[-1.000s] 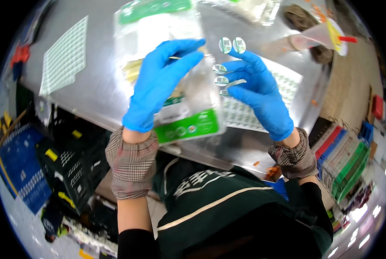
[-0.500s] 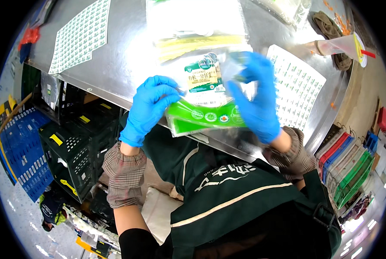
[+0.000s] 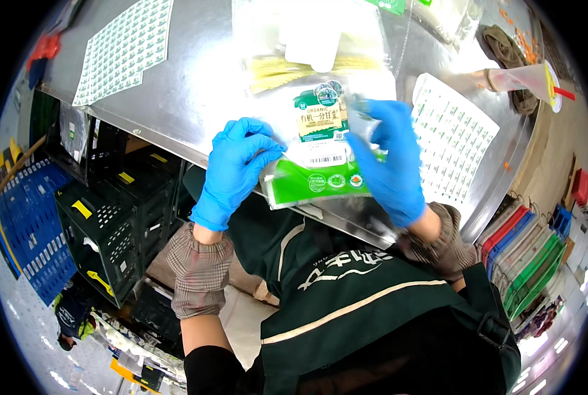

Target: The person stands at a stainless steel counter and repeatedly applies small green labels to clear plastic bags containing food items. They peel each label from a sheet and press it onto the packaging, then place the labeled bag into a stack.

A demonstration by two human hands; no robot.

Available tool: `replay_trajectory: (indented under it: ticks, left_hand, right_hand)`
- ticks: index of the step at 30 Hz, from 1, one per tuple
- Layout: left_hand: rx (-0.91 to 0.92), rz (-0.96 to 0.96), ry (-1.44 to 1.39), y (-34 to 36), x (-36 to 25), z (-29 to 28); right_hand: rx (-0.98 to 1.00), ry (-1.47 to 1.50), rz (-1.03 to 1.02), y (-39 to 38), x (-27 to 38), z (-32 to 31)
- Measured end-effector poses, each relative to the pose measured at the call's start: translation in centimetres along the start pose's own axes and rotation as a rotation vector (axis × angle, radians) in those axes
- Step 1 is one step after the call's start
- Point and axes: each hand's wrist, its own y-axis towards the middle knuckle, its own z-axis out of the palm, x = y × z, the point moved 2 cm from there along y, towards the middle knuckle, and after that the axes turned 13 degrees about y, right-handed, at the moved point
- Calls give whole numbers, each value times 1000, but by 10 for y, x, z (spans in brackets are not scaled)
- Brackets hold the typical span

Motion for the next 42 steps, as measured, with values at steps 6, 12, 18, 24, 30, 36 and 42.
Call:
replay_trajectory:
  ticks: [6,12,18,24,30,36,42]
  left_hand:
    - [-346,-622,-633,-8,13,-12]
    - [-43,-12,100,-4,-23,0]
    - [-52,-152,-171,3,1,1]
    - [-400,-464,-589,-3,3,-10]
    - [-27,29,54,6,-12,5]
    - [-205,-529,-523,5,10,-5]
    - [-47,-9,-67,2,-22,-7]
  right_hand:
    - [-124,325,242,-8,29,-22]
    - [61,-245,-83,-6,-34,10]
    - [-63,201,76,12,27,-41]
    - [384,-76,32,20,-8,-23]
    - [264,-510,-246,23,-35,-10]
    - [-31,-92,-161,18,38,-51]
    - [280,-387,-118,7,-33,-2]
